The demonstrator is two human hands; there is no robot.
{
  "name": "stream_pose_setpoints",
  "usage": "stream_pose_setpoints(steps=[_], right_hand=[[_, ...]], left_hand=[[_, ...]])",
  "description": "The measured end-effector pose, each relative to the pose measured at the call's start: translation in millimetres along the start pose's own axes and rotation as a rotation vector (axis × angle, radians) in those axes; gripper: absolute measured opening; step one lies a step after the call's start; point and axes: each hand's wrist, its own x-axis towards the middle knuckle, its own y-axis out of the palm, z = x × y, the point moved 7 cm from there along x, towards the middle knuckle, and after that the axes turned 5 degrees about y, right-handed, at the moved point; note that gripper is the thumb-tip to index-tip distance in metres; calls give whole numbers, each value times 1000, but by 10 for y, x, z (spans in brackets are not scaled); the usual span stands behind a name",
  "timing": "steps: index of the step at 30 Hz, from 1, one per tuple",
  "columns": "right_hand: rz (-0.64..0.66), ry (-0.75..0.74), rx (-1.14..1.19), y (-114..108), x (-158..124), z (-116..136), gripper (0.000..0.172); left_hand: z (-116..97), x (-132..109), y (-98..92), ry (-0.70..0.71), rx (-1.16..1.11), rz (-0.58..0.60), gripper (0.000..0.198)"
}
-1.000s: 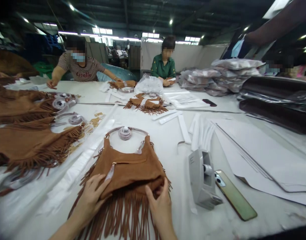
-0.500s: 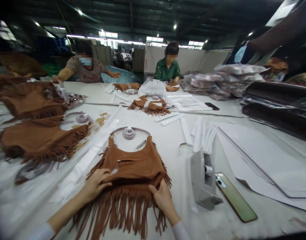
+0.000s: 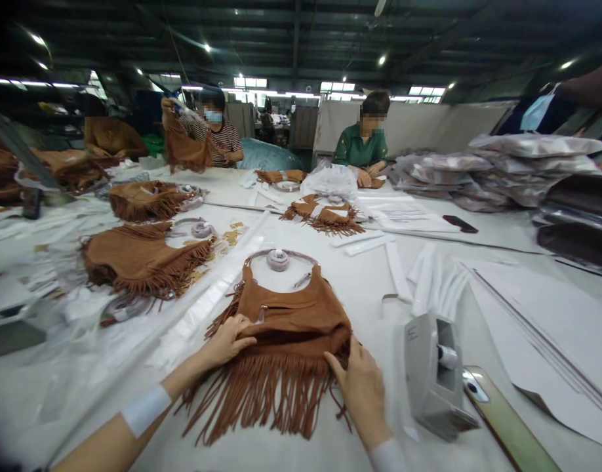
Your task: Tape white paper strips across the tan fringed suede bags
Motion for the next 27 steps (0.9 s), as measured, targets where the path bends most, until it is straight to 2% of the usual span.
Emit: stream_pose_setpoints(steps=[2,3,4,6,9,12,13,15,16,18,21,24,27], right_hand=[[-133,-264,-135,-133,-201,256,37],[-120,-418,-127,-118,-314,395,30],[-59,-570,-92,-62,-426,528,27],[118,-792,-39,102,-601,733,32],[317,-905,-87,306,-677,899,34],[415,-972,-121,349,-673,996,30],[432,-992,-123,341,-672,1017,28],[459,-1025,-120,332,-681,1037,25],[476,-1034,-117,341,-691,1035,24],[512,-1030,-106,387,-712,1008,21],[542,-1006,-112,465,-735,929,14],[573,-974,-143,463,-717,854,15],[618,-919,-136,359,-662,830,14]], left_hand=[[-9,-16,1,6,23,1,31],[-14,-22,-3,9,30,-1,32],[-21,-27,-9,14,36,-3,33],[-44,-33,-31,34,44,-6,39],[-134,-67,-114,89,109,-51,51],[-343,-209,-265,157,276,-264,72],[-450,-290,-290,191,323,-350,73],[-695,-473,-241,288,355,-472,57],[-821,-552,-159,351,344,-479,44],[-1040,-648,84,476,292,-389,28],[-1176,-634,442,532,228,-159,32],[-1093,-514,604,433,216,-4,36],[-991,-446,640,356,258,98,22]])
